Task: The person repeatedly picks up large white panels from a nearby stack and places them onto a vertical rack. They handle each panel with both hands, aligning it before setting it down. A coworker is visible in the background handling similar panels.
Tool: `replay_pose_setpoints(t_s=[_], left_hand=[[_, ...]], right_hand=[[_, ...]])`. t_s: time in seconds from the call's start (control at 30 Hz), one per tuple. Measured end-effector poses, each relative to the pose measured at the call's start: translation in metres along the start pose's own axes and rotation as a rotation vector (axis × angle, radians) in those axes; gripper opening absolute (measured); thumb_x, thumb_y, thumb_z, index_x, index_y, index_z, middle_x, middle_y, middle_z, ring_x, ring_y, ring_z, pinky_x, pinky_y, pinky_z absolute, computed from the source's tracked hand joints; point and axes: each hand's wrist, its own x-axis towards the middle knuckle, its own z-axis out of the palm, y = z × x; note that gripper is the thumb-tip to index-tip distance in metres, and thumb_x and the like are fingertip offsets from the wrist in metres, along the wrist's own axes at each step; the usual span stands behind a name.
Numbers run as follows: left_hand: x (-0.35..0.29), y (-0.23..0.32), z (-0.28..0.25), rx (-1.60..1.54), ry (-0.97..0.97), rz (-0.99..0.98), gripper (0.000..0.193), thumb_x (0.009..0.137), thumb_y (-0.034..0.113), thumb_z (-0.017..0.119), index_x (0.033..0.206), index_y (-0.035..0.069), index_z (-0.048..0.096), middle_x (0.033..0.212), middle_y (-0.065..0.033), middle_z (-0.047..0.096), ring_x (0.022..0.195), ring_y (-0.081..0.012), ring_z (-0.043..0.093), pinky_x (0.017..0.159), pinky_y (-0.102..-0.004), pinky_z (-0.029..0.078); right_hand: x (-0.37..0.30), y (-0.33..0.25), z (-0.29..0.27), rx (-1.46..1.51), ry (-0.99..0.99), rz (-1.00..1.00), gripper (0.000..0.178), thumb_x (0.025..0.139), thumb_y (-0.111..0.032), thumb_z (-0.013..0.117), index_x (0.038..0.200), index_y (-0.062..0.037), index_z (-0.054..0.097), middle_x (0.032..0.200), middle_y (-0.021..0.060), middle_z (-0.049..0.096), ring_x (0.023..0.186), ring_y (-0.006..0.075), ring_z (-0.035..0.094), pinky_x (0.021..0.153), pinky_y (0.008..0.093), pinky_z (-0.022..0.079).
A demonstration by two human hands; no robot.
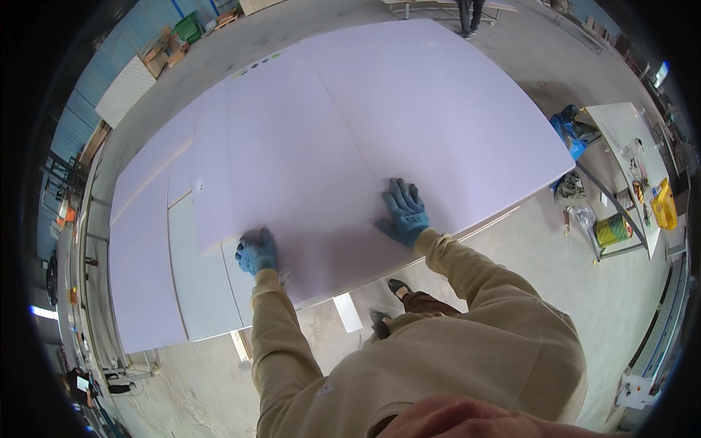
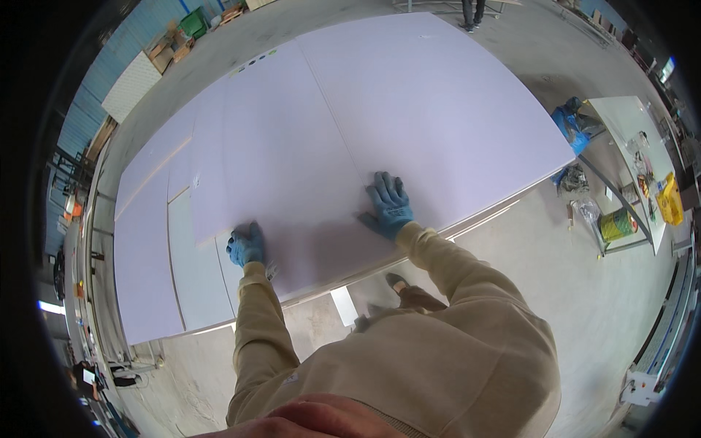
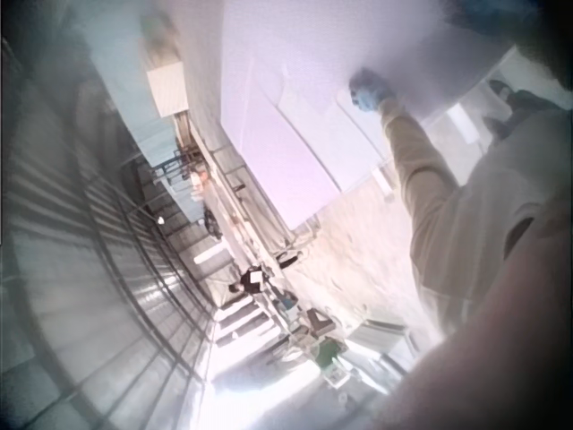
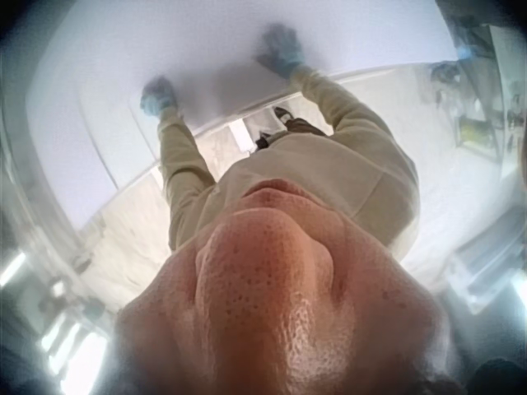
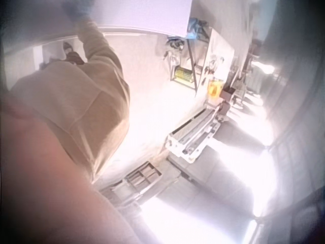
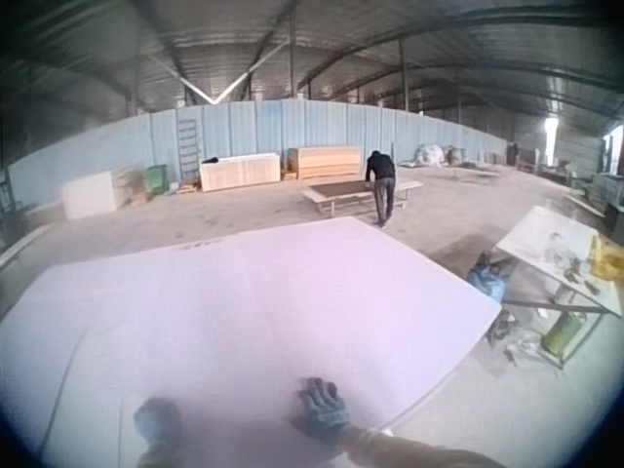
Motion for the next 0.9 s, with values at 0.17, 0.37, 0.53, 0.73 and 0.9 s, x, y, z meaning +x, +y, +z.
replay_pose_setpoints(t_s=[0.17,0.37,0.53,0.73,0.9], left_hand=[[0.002,-0.007,0.031,0.018,0.178,0.101,0.087,0.095,0.062,0.055,0.157,0.003,0.038,0.165,-0.0219,0.034,0.155,-0.0419,0.026,0.124,-0.0523,0.026],[-0.045,0.020,0.064,-0.048,0.351,0.508,0.081,0.093,0.051,0.063,0.156,0.005,0.041,0.166,-0.0259,0.032,0.155,-0.0432,0.028,0.123,-0.0545,0.026],[-0.154,0.084,0.076,-0.201,0.304,0.843,0.078,0.092,0.050,0.068,0.152,0.005,0.048,0.163,-0.0262,0.038,0.153,-0.0452,0.029,0.121,-0.0588,0.027],[-0.268,0.172,0.087,-0.353,0.219,1.042,0.079,0.094,0.050,0.069,0.154,0.005,0.044,0.162,-0.0287,0.036,0.152,-0.0482,0.029,0.120,-0.0633,0.026],[-0.321,0.223,0.128,-0.076,0.241,1.103,0.092,0.095,0.054,0.062,0.163,0.003,0.026,0.168,-0.0290,0.024,0.156,-0.0475,0.019,0.124,-0.0641,0.016]], right_hand=[[-0.003,0.002,0.001,-0.022,-0.005,0.033,0.081,0.087,-0.054,0.071,0.145,-0.0017,0.049,0.161,0.0270,0.036,0.153,0.0457,0.029,0.125,0.0594,0.022],[-0.036,0.001,-0.013,0.073,0.128,0.074,0.075,0.086,-0.047,0.072,0.141,0.0000,0.053,0.158,0.0282,0.041,0.150,0.0463,0.036,0.123,0.0578,0.026],[-0.108,0.004,-0.049,0.110,0.249,-0.016,0.072,0.082,-0.037,0.077,0.139,0.0008,0.055,0.158,0.0280,0.043,0.146,0.0463,0.042,0.118,0.0595,0.034],[-0.208,0.060,-0.106,0.148,0.265,0.027,0.069,0.082,-0.031,0.079,0.137,0.0025,0.056,0.157,0.0275,0.044,0.147,0.0461,0.041,0.118,0.0592,0.035],[-0.329,0.184,-0.144,0.097,0.265,0.249,0.064,0.082,-0.032,0.078,0.134,-0.0008,0.059,0.157,0.0264,0.045,0.147,0.0447,0.041,0.119,0.0566,0.034]])
